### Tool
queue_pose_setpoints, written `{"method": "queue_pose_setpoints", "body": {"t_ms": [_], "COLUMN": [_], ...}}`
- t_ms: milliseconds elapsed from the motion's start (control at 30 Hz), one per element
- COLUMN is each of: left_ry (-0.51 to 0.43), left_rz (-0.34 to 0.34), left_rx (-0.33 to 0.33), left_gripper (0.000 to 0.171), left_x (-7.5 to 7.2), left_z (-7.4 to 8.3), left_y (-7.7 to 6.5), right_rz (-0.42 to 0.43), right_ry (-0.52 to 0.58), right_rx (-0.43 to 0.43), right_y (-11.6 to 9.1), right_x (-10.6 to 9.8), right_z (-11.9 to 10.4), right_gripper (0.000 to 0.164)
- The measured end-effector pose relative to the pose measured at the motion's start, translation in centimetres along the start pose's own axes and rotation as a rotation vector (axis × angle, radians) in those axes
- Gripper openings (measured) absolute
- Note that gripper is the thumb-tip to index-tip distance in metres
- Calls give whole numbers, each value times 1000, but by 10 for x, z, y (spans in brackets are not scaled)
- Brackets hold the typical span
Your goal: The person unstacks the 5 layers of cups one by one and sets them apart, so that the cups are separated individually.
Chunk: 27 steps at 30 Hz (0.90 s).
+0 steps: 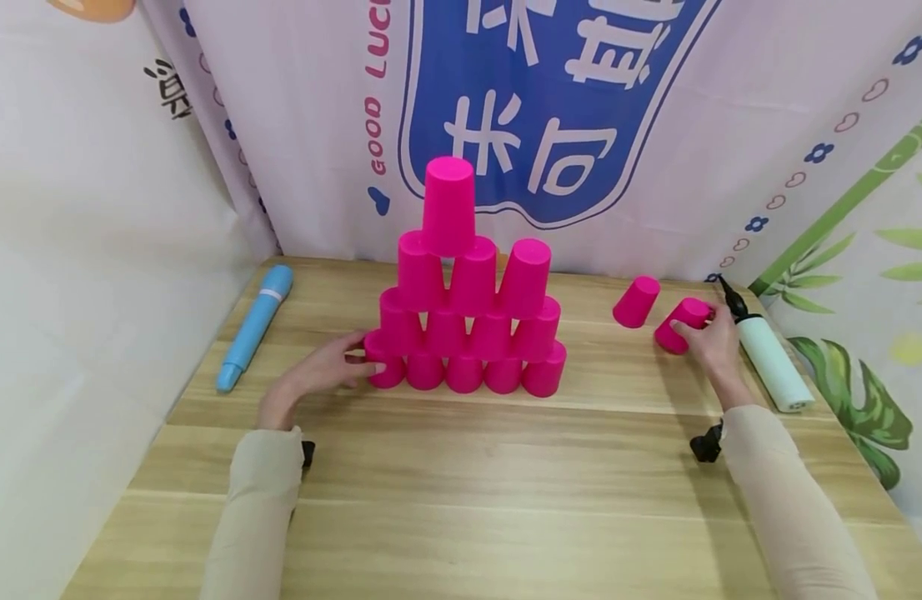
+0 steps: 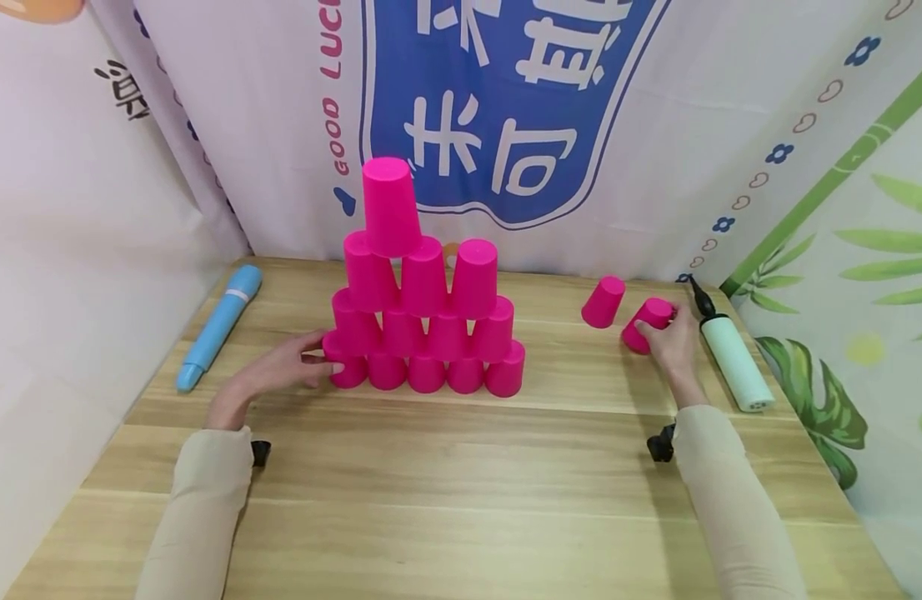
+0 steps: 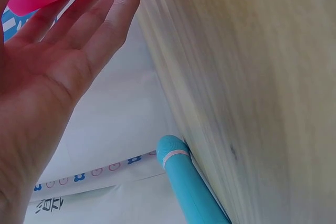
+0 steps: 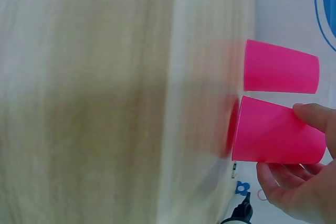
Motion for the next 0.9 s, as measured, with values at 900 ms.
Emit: {"method": "queue_pose_setpoints", "body": {"t_ms": [900], "left_ry": [-4], "left_rz": [-7], "left_rx": [11], "left_gripper": [61], "left_x": [3], "left_z": [1], "left_y": [0], "right_rz": [-298], "right_ry": [493], "right_rx": [-605], "right_y": [-102], "right_x": [30], "right_z": [-328], "right_gripper": [53]}}
Point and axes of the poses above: each hand's wrist, its own y-axis towards the middle knuckle, its own x-axis out of the palm, z = x × y, the point moved 7 cm from there along y, towards the middle knuckle, and after that the axes turned 5 degrees about y, right-handed, at the moved point
